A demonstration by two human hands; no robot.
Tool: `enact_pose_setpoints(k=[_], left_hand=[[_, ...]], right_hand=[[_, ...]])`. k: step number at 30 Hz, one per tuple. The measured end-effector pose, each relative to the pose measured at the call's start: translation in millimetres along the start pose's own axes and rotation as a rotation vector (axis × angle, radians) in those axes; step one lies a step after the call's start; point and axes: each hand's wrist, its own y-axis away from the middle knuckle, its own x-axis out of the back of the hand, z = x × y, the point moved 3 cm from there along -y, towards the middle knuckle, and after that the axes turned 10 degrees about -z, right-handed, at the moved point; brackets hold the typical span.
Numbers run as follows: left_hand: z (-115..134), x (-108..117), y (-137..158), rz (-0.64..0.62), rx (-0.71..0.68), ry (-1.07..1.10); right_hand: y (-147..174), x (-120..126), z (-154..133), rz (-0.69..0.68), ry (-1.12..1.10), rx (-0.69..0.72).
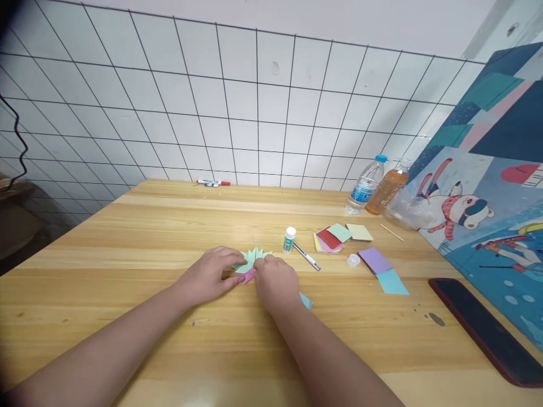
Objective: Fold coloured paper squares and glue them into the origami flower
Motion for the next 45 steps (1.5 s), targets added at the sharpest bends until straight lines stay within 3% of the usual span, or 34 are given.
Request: enact_pose_setpoints(k=[13,20,26,32,37,42,45], left_hand=[[10,-1,-1,-0.052,-0.032,-0.111],[3,-1,-4,-0.095,-0.069,-0.078],[-2,-2,-3,-0.025,0.007,0.059],[6,-6,-1,0.023,-0.003,0.008],[1,-7,3,0.012,0.002,0.027],[0,-4,5,0.01,0.002,0.038],[1,-4,4,-0.006,-0.001,0.03]], right_hand=[[0,1,-3,-0.041,0.063,0.029],[1,2,-1,-0.034,0.016,0.042],[1,1,-1,-0.029,-0.007,0.08],[4,8,-3,0.009,-0.047,0.025],[14,35,30,0.046,-0.239,-0.079],[23,44,73,-0.221,-0.328,-0.086],[23,41,70,-0.227,-0.319,-0.045]])
